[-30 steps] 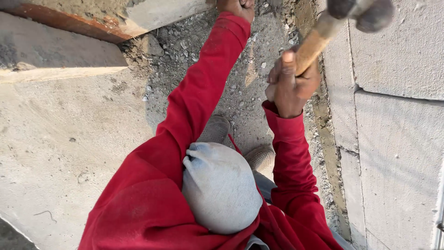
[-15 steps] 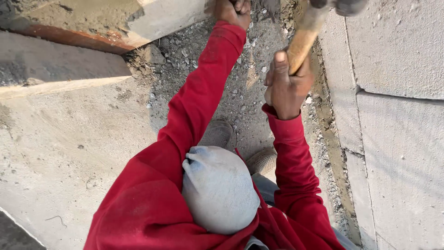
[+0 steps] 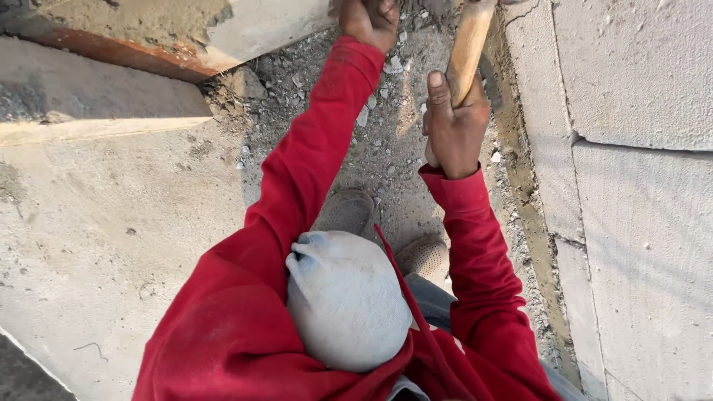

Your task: Use a hammer and chisel to remove concrete from a wall or structure.

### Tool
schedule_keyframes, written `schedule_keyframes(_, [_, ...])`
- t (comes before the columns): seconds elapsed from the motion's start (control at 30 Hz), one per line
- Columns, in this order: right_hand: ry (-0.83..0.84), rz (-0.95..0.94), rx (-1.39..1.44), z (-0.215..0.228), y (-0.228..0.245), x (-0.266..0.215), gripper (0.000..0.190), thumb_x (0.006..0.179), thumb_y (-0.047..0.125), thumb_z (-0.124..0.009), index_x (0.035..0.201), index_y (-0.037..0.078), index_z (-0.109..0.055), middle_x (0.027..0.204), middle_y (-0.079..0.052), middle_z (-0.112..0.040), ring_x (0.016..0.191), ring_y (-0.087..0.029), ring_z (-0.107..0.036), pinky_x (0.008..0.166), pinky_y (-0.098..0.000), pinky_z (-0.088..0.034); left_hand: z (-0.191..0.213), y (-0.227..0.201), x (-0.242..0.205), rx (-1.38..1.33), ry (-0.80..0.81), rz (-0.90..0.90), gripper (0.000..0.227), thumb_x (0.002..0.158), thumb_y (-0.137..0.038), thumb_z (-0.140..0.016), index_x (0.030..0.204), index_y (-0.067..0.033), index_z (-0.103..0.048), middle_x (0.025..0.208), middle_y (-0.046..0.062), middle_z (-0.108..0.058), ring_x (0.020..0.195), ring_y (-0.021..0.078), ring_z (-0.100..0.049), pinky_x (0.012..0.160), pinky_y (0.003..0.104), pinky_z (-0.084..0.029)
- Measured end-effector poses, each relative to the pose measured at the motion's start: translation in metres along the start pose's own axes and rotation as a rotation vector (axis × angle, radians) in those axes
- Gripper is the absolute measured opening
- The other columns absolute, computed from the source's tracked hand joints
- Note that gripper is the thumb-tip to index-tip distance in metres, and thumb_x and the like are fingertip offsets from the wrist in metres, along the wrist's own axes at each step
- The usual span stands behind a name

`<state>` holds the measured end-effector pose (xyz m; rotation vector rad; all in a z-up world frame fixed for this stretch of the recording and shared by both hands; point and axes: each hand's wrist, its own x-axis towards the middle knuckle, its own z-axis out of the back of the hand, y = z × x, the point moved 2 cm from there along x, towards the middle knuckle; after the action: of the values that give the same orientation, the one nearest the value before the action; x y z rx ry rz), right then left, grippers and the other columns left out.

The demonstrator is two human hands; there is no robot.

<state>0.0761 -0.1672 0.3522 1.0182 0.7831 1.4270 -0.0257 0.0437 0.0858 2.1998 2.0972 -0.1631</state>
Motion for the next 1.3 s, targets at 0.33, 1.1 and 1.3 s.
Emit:
schedule_keyframes(0.33, [-0.458, 0.765, 0.554, 0.048, 0.112, 0.014, 0.023, 0.108, 0.031, -0.058, 0.110, 0.008, -0.058, 0.063, -0.007, -0.048, 0.040, -0.015, -0.047, 0.037, -0.0350, -0.045, -0.018, -0.032, -0.087, 0.297, -0.370, 0.128, 0.045, 0.105, -0.036, -0.037, 0.106, -0.0015, -0.065, 0.088, 0.016, -0.078, 0.076, 0.0250, -0.073, 0.073, 0.042, -0.064])
schedule_keyframes(1.1, [0.127, 0.173, -0.408, -0.006, -0.058, 0.053, 0.044, 0.113, 0.047, -0.061, 0.098, 0.005, -0.060, 0.068, -0.001, -0.056, 0.049, -0.008, -0.051, 0.043, -0.0300, -0.049, -0.034, -0.096, -0.124, 0.759, -0.304, -0.534, 0.023, 0.107, -0.023, -0.054, 0.107, -0.0061, -0.069, 0.069, 0.005, -0.069, 0.051, 0.0128, -0.061, 0.047, 0.028, -0.051])
schedule_keyframes(1.3, [-0.176, 0.478, 0.487, 0.041, 0.091, 0.027, 0.038, 0.109, 0.041, -0.063, 0.102, 0.004, -0.058, 0.070, -0.007, -0.056, 0.047, -0.017, -0.053, 0.040, -0.0344, -0.052, 0.004, -0.101, -0.151, 0.780, -0.365, -0.530, 0.022, 0.108, -0.024, -0.055, 0.107, -0.0073, -0.070, 0.069, 0.004, -0.068, 0.053, 0.0104, -0.059, 0.048, 0.026, -0.048])
